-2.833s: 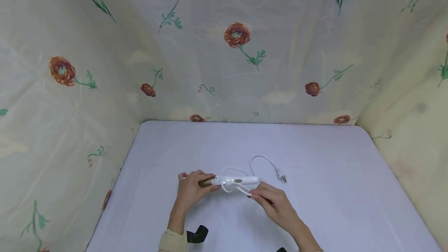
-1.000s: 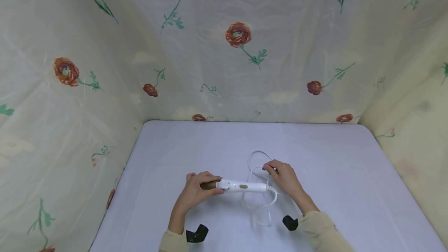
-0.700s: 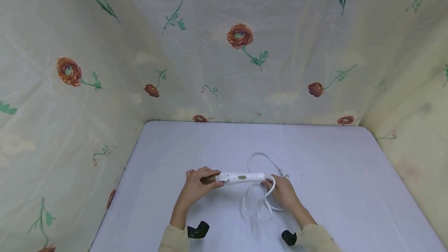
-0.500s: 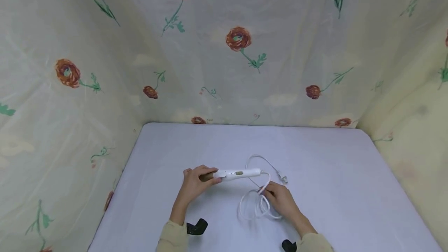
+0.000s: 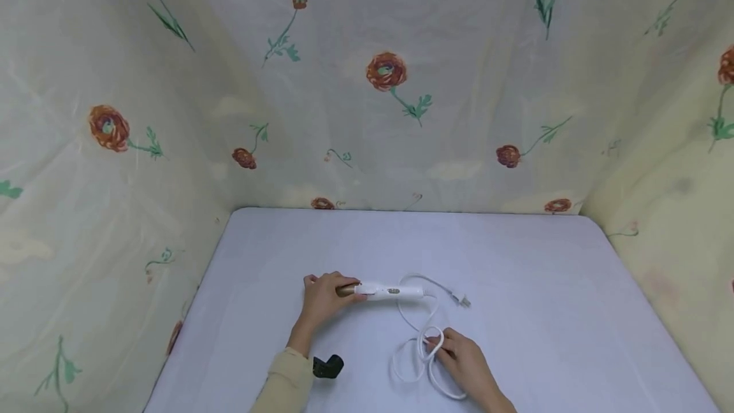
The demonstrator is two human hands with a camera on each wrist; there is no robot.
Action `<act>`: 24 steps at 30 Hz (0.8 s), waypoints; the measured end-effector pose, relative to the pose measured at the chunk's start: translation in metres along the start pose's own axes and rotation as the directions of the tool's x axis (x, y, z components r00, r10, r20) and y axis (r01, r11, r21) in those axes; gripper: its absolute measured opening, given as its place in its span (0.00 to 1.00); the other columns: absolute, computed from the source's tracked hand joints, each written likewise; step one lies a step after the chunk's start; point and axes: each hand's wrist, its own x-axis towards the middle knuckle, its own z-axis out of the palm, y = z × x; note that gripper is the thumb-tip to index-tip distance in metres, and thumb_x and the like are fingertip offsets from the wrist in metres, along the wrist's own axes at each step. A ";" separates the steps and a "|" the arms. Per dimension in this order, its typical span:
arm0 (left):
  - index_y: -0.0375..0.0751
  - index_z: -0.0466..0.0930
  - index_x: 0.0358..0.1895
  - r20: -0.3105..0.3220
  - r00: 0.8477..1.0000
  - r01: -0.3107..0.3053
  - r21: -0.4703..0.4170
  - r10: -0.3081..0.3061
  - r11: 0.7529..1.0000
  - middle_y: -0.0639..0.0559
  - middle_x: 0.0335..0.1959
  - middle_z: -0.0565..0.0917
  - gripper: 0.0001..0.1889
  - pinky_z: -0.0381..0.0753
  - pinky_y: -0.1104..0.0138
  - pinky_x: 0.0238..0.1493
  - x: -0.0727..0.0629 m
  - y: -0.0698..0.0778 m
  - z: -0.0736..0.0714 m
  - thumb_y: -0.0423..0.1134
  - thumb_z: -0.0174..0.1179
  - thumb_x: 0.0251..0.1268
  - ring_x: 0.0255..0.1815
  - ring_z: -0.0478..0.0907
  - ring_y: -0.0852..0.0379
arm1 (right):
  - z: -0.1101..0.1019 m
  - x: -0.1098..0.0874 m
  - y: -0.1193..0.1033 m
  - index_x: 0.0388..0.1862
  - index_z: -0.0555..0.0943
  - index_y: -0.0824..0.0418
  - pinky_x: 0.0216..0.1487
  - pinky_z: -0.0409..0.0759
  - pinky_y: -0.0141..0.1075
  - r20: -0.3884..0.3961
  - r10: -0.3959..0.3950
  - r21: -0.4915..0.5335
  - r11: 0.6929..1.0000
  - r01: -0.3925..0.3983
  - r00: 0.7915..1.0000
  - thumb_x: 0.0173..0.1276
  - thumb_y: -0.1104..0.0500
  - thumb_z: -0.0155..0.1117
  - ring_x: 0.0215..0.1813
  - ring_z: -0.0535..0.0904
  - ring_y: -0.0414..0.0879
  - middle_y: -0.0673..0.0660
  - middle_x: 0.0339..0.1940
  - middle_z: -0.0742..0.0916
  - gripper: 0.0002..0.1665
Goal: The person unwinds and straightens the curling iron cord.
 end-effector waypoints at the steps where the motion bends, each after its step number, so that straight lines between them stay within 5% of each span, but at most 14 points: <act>1: 0.61 0.86 0.44 -0.003 1.000 0.005 0.012 -0.005 1.000 0.61 0.34 0.85 0.24 0.56 0.52 0.49 -0.002 -0.001 0.004 0.65 0.67 0.42 0.37 0.79 0.60 | 0.000 -0.002 -0.001 0.28 0.88 0.54 0.23 0.64 0.24 -0.003 0.013 -0.008 1.000 -0.013 1.000 0.56 0.59 0.71 0.22 0.63 0.25 0.34 0.22 0.74 0.01; 11: 0.58 0.86 0.43 -0.084 0.996 0.023 0.051 -0.018 0.998 0.60 0.32 0.84 0.23 0.57 0.49 0.52 -0.014 0.002 0.027 0.64 0.67 0.45 0.34 0.77 0.59 | 0.004 -0.007 0.008 0.43 0.85 0.50 0.39 0.77 0.29 -0.025 0.131 0.049 0.990 -0.130 0.991 0.59 0.59 0.70 0.34 0.76 0.27 0.34 0.30 0.81 0.12; 19: 0.57 0.84 0.45 -0.064 0.998 0.030 0.083 -0.024 0.996 0.56 0.40 0.83 0.24 0.60 0.49 0.52 -0.006 0.006 0.034 0.65 0.66 0.46 0.42 0.77 0.54 | -0.010 -0.007 0.021 0.51 0.82 0.58 0.23 0.69 0.26 0.017 0.161 0.169 0.972 -0.162 0.987 0.63 0.69 0.61 0.22 0.68 0.31 0.45 0.30 0.81 0.18; 24: 0.54 0.78 0.56 -0.024 0.999 0.023 0.080 -0.021 0.997 0.51 0.51 0.80 0.32 0.60 0.46 0.56 0.000 0.008 0.031 0.66 0.64 0.48 0.53 0.75 0.50 | -0.027 -0.005 0.022 0.54 0.80 0.60 0.33 0.77 0.26 0.054 0.141 0.121 0.982 -0.147 0.989 0.66 0.67 0.60 0.33 0.76 0.30 0.47 0.37 0.84 0.18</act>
